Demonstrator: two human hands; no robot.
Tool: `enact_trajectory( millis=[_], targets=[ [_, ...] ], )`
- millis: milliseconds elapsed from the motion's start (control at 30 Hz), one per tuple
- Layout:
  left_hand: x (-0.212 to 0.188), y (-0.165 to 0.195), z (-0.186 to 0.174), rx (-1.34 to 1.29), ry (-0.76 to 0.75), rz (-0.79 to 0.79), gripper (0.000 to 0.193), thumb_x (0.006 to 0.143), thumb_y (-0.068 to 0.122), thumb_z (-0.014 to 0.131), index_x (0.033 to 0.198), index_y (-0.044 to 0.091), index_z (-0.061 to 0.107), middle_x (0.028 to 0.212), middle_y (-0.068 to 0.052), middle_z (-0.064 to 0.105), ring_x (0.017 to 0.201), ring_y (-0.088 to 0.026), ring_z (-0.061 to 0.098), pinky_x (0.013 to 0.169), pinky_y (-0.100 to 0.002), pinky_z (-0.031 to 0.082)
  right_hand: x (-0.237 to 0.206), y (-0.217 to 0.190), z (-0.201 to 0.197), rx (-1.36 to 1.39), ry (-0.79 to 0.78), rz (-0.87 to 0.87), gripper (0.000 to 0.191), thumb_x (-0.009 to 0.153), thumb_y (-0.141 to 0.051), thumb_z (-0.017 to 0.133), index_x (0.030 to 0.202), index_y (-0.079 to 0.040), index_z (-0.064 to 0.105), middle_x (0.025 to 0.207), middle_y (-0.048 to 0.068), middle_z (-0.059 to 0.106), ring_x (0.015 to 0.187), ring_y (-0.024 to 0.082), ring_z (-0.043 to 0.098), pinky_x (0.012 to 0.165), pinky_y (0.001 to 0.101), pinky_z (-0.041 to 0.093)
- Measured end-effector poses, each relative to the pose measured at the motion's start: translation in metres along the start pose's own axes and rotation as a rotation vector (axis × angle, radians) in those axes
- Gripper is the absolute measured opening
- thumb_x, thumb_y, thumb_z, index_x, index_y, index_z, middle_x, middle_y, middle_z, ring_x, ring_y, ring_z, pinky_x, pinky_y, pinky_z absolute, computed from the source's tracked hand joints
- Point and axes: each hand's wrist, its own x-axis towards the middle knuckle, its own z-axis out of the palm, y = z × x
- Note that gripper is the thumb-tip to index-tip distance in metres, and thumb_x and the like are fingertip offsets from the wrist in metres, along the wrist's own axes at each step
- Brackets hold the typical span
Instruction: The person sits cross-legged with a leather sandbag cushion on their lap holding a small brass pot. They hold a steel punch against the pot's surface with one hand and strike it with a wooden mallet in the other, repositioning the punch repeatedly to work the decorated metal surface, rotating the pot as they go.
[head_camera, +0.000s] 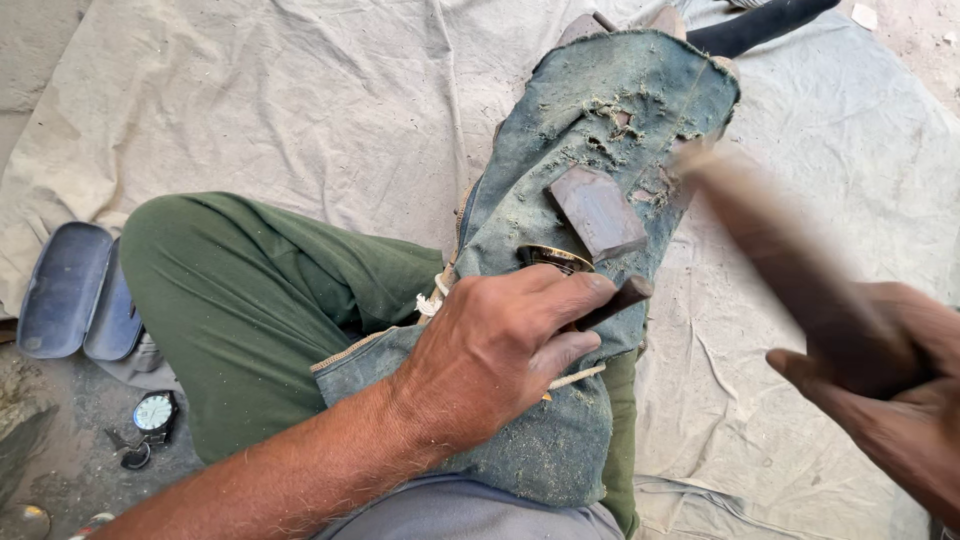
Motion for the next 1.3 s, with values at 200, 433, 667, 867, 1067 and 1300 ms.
enact_trajectory(
  millis=[200, 433, 667, 867, 1067, 1300],
  targets=[
    [0.018, -0.001, 0.001, 0.11, -0.196, 0.066, 0.036, 0.082, 0.015, 0.079, 0.116, 0.01, 0.068, 0.083, -0.011, 0.067, 0.079, -0.035, 0.071, 0.067, -0.047, 0.056, -0.041, 0.002, 0.03, 0.122, 0.006, 0.106, 0.038, 0.083, -0.025, 0.089, 0.11, -0.008, 0.069, 0.076, 0.009, 0.069, 0.066, 0.02, 0.07, 0.059, 0.0322, 0.06],
    [0.044, -0.003, 0.008, 0.171, -0.505, 0.178, 0.025, 0.091, 0.002, 0.06, 0.112, 0.01, 0.07, 0.075, -0.016, 0.068, 0.074, -0.035, 0.073, 0.063, -0.048, 0.056, -0.091, 0.003, 0.1, 0.502, 0.27, 0.081, 0.026, 0.075, -0.006, 0.088, 0.092, 0.002, 0.07, 0.078, 0.012, 0.069, 0.07, 0.017, 0.07, 0.073, 0.0321, 0.056],
    [0.069, -0.001, 0.015, 0.076, -0.681, 0.323, 0.017, 0.085, 0.008, 0.061, 0.093, 0.011, 0.076, 0.074, -0.015, 0.072, 0.071, -0.033, 0.074, 0.058, -0.047, 0.055, -0.117, -0.011, 0.177, 0.792, 0.415, 0.356, 0.021, 0.081, -0.003, 0.087, 0.095, 0.001, 0.072, 0.07, 0.014, 0.069, 0.061, 0.019, 0.064, 0.061, 0.032, 0.052],
    [0.082, 0.0, 0.013, 0.026, -0.858, 0.467, 0.014, 0.085, 0.014, 0.062, 0.086, 0.012, 0.076, 0.071, -0.013, 0.072, 0.067, -0.03, 0.072, 0.056, -0.047, 0.052, -0.113, -0.04, 0.18, 0.664, 0.646, 0.128, 0.021, 0.084, -0.001, 0.085, 0.098, 0.002, 0.069, 0.085, 0.011, 0.071, 0.076, 0.016, 0.068, 0.075, 0.0293, 0.055],
    [0.088, 0.005, 0.01, 0.073, -0.935, 0.55, 0.013, 0.083, 0.018, 0.064, 0.078, 0.01, 0.074, 0.072, -0.013, 0.071, 0.066, -0.03, 0.07, 0.056, -0.048, 0.052, -0.112, -0.055, 0.175, 0.805, 0.718, 0.101, 0.027, 0.082, -0.003, 0.081, 0.103, -0.002, 0.064, 0.088, 0.009, 0.07, 0.077, 0.014, 0.068, 0.075, 0.0259, 0.055],
    [0.084, -0.001, -0.008, 0.109, -1.067, 0.277, 0.017, 0.095, 0.019, 0.061, 0.086, 0.011, 0.073, 0.078, -0.012, 0.072, 0.074, -0.026, 0.074, 0.061, -0.047, 0.052, -0.109, -0.039, 0.158, 0.47, 0.649, 0.172, 0.024, 0.082, -0.003, 0.083, 0.1, 0.003, 0.068, 0.082, 0.013, 0.068, 0.077, 0.019, 0.065, 0.077, 0.0316, 0.053]
  ],
)
